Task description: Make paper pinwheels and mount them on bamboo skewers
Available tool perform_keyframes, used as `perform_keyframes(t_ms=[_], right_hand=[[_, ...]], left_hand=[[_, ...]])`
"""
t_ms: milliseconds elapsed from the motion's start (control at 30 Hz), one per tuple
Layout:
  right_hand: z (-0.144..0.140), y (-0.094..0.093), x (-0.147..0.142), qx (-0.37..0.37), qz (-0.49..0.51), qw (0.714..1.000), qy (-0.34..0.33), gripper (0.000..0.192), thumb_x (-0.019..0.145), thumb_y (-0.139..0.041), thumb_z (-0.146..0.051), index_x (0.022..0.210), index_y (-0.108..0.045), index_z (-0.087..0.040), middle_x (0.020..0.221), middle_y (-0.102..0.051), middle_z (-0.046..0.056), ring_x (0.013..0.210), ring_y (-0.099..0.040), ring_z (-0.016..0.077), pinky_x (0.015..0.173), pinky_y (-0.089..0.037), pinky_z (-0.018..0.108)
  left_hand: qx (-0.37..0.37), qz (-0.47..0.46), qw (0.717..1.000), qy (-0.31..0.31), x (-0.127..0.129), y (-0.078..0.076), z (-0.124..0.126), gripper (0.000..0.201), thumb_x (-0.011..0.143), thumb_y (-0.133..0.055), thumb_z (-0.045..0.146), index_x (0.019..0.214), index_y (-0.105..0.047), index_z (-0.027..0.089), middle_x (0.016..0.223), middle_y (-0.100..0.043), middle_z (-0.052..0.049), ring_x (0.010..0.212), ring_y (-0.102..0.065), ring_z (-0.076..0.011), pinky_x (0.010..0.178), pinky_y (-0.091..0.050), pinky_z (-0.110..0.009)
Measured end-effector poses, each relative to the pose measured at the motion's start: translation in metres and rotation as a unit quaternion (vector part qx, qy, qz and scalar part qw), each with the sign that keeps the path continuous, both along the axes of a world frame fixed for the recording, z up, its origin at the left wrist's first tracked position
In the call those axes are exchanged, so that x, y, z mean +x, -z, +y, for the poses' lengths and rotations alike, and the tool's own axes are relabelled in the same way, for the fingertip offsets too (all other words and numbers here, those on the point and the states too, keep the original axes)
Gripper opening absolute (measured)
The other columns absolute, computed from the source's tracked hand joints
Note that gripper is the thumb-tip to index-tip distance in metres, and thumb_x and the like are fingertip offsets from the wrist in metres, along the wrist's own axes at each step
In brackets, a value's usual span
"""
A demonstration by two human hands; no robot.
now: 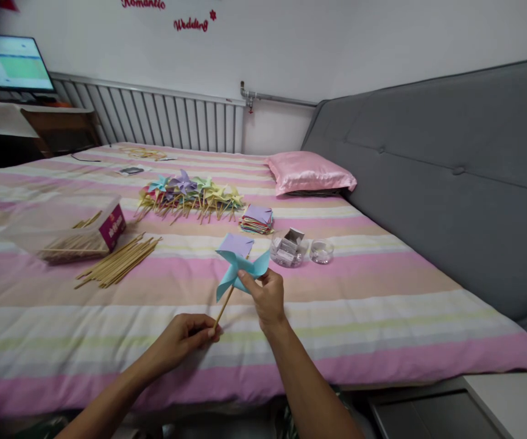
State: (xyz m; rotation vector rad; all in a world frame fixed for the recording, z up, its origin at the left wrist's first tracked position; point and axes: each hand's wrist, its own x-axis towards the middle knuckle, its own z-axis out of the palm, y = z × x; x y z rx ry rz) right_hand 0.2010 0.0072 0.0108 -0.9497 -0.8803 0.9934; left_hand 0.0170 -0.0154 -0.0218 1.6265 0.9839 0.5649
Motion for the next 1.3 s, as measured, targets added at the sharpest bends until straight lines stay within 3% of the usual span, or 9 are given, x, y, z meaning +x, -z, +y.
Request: perform_keyframes(t_ms=[567, 800, 1033, 1133, 1300], right_hand=[[0.002, 0.005, 0.000, 0.002, -0.030, 0.999, 0.023, 0.020, 0.063, -0.073, -0.031, 0.068, -0.066, -0.014, 0.065, -0.064, 0.001, 0.064, -0.056, 0.0158, 0.066, -0.045, 0.030], [-0.002, -0.004, -0.003, 0.065, -0.013, 0.997, -0.038, 0.026, 0.073, -0.064, -0.034, 0.094, -0.064, -0.018, 0.091, -0.067, 0.005, 0.090, -0.059, 0.0207, 0.082, -0.042, 0.033], [-0.002, 0.000, -0.004, 0.007, -0.013, 0.999, -0.036, 0.017, 0.069, -0.068, -0.034, 0.076, -0.065, -0.018, 0.070, -0.061, -0.001, 0.072, -0.052, 0.0140, 0.071, -0.038, 0.027], [-0.001, 0.004, -0.006, -0.018, -0.009, 0.998, -0.058, 0.016, 0.069, -0.068, -0.033, 0.067, -0.066, -0.018, 0.069, -0.062, 0.000, 0.073, -0.052, 0.0144, 0.072, -0.037, 0.027], [0.001, 0.006, -0.004, -0.026, 0.034, 0.997, -0.070, 0.017, 0.071, -0.065, -0.034, 0.067, -0.067, -0.018, 0.070, -0.063, 0.002, 0.074, -0.053, 0.0162, 0.077, -0.037, 0.031]], left_hand=[[0.004, 0.002, 1.000, 0.004, 0.000, 0.002, 0.002, 0.024, 0.079, -0.051, 0.031, 0.080, -0.065, 0.011, 0.069, -0.061, -0.003, 0.058, -0.046, -0.0111, 0.055, -0.034, -0.022], [-0.056, -0.078, 0.995, -0.036, 0.002, -0.001, 0.004, 0.031, 0.076, -0.056, 0.040, 0.080, -0.063, 0.010, 0.073, -0.065, -0.007, 0.052, -0.045, -0.0088, 0.053, -0.037, -0.023], [-0.082, -0.109, 0.985, -0.103, 0.001, 0.000, 0.006, 0.040, 0.067, -0.064, 0.047, 0.081, -0.064, 0.010, 0.075, -0.068, -0.009, 0.058, -0.053, -0.0122, 0.053, -0.039, -0.023], [-0.082, -0.108, 0.985, -0.106, 0.001, 0.000, 0.006, 0.040, 0.066, -0.064, 0.048, 0.081, -0.065, 0.010, 0.074, -0.068, -0.009, 0.054, -0.051, -0.0111, 0.052, -0.038, -0.023], [-0.075, -0.097, 0.988, -0.093, 0.001, -0.003, 0.006, 0.037, 0.068, -0.063, 0.046, 0.078, -0.066, 0.011, 0.072, -0.068, -0.007, 0.050, -0.046, -0.0087, 0.051, -0.037, -0.022]])
